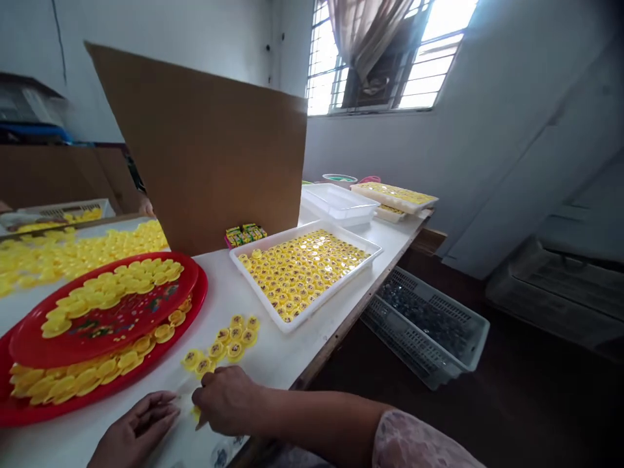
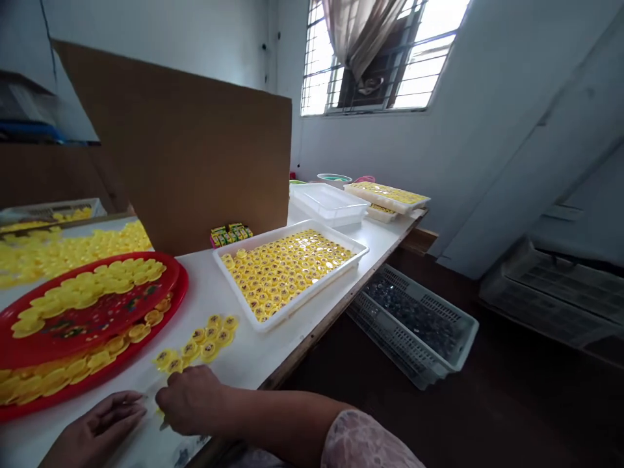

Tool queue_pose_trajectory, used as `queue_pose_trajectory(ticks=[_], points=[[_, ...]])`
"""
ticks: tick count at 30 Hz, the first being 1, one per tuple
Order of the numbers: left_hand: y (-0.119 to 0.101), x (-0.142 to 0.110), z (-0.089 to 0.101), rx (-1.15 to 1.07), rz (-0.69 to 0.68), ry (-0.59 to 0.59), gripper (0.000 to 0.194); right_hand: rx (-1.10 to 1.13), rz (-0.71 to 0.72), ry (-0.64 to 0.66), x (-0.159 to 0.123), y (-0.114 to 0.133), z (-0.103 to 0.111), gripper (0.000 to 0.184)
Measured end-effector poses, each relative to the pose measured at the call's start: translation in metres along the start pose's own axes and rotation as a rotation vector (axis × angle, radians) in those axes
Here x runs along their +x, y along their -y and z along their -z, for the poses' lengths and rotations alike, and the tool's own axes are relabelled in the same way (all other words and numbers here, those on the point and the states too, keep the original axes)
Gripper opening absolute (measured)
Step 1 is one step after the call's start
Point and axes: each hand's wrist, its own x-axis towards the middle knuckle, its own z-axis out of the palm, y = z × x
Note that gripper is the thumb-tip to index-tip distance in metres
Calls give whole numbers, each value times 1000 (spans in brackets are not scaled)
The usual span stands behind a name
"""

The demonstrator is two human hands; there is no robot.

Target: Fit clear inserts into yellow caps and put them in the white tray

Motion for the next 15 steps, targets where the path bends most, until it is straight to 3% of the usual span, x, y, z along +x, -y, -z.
queue_pose_trajectory(ticks=[3,8,11,15], points=[[0,-3,5,-26,1,34,51,31,-59,-7,-7,0,-6,21],[3,-7,2,-69,9,-56,55,150,-127,-22,-28,-3,-3,25],[0,-9,-2,-132,40,-90,58,248,-119,-95,-44,-9,9,28],[-4,-14,-5,-116,48,-117,57,377,-145,-295,-55,-32,40,30]])
